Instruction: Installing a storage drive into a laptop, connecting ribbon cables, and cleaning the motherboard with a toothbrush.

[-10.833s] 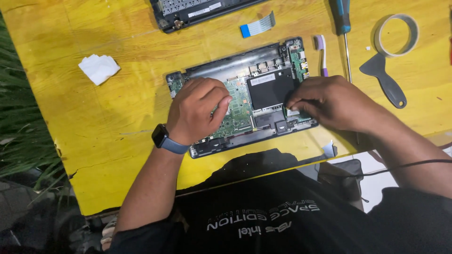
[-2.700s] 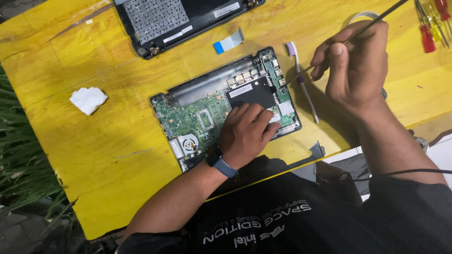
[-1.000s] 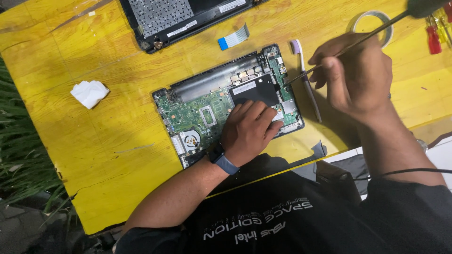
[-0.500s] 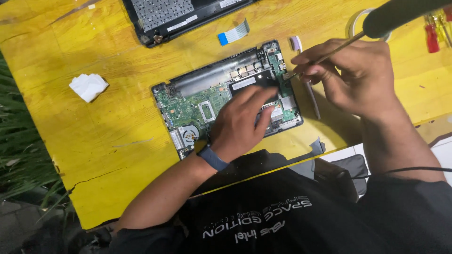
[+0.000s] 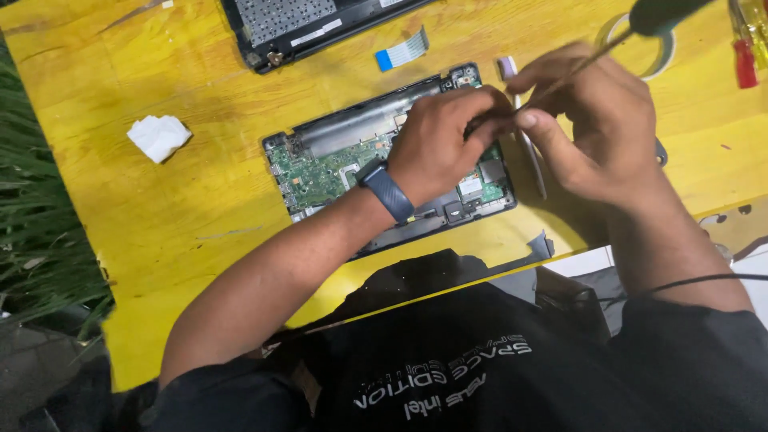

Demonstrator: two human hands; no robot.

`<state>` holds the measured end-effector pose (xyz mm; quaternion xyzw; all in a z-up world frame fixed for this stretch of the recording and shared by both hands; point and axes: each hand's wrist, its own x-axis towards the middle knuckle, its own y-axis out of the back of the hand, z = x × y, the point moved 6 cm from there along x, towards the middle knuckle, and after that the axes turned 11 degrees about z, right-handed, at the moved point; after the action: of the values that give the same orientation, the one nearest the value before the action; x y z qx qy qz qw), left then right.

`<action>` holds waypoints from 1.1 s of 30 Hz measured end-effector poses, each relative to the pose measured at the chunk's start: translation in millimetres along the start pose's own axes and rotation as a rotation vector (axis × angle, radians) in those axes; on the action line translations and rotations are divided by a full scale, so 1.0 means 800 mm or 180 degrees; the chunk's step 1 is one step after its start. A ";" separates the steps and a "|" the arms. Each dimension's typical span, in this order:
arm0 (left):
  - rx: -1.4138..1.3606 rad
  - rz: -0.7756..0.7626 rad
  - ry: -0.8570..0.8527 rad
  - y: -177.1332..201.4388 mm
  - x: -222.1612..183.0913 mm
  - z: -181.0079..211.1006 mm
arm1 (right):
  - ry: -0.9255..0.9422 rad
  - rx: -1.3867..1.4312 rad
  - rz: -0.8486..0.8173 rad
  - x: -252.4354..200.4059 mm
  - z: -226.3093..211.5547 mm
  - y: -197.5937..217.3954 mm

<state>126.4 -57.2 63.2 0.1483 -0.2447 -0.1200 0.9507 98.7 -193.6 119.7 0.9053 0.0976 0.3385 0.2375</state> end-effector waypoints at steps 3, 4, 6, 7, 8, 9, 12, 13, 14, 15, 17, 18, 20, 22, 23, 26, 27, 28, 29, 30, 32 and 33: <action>0.0093 -0.0068 -0.0104 -0.002 0.007 0.000 | 0.0479 -0.0588 0.0793 -0.009 0.012 0.013; 0.0175 -0.0096 -0.0203 -0.002 0.008 0.000 | 0.0464 -0.0487 0.0832 -0.006 0.009 0.015; 0.0254 -0.0133 -0.0289 0.000 0.010 -0.001 | 0.0434 -0.0381 0.0870 -0.001 0.003 0.018; 0.0154 -0.0310 -0.0362 -0.001 0.010 -0.001 | 0.0395 -0.0385 0.0774 0.001 0.002 0.018; 0.0054 -0.0487 -0.0434 -0.002 0.010 0.000 | 0.0357 -0.0388 0.0677 0.004 0.000 0.018; 0.0052 -0.0491 -0.0434 0.000 0.012 0.002 | 0.0354 -0.0389 0.0679 0.006 -0.003 0.021; -0.0208 -0.0539 -0.0462 0.002 0.016 0.008 | 0.0332 -0.0436 0.0414 0.009 -0.012 0.020; -0.0125 -0.0428 -0.0522 0.003 0.019 0.008 | 0.0312 -0.0479 0.0435 0.010 -0.014 0.021; -0.0042 -0.0317 -0.0583 0.004 0.021 0.007 | 0.0292 -0.0521 0.0456 0.011 -0.017 0.021; -0.0042 -0.0318 -0.0583 0.003 0.021 0.006 | 0.0292 -0.0521 0.0457 0.011 -0.014 0.021; 0.0145 -0.0160 -0.0480 0.003 0.023 0.001 | 0.0457 -0.0708 0.0629 0.010 -0.013 0.023; 0.0142 -0.0167 -0.0478 0.003 0.021 0.001 | 0.0450 -0.0709 0.0632 0.010 -0.012 0.023; 0.0250 -0.0400 -0.0688 -0.001 0.020 0.002 | 0.0543 -0.0618 0.0637 0.013 -0.010 0.022; 0.0041 -0.0461 -0.0642 0.002 0.019 0.012 | 0.0478 -0.0613 0.0584 0.015 -0.016 0.022; -0.0166 -0.0519 -0.0591 0.004 0.018 0.016 | 0.0412 -0.0604 0.0526 0.015 -0.019 0.021; 0.0045 -0.0220 -0.0565 0.006 0.017 0.012 | 0.0410 -0.0510 0.0589 0.013 -0.019 0.022; 0.0043 -0.0221 -0.0567 0.005 0.018 0.014 | 0.0410 -0.0514 0.0590 0.012 -0.019 0.020; 0.0015 -0.0136 -0.0590 0.007 0.020 0.016 | 0.0411 -0.0520 0.0671 0.011 -0.019 0.021; -0.0013 -0.0053 -0.0617 0.009 0.022 0.018 | 0.0412 -0.0529 0.0755 0.011 -0.019 0.021; -0.0016 -0.0056 -0.0622 0.010 0.021 0.021 | 0.0412 -0.0535 0.0758 0.014 -0.020 0.020; 0.0146 -0.0432 -0.0515 0.004 0.018 0.021 | 0.0608 -0.0260 0.0850 0.020 -0.028 0.020; 0.0143 -0.0436 -0.0517 0.002 0.016 0.016 | 0.0605 -0.0264 0.0853 0.017 -0.026 0.022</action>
<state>131.1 -62.2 80.2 0.1757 -0.3128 -0.1909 0.9137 95.5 -196.9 149.7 0.8635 -0.0160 0.4549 0.2171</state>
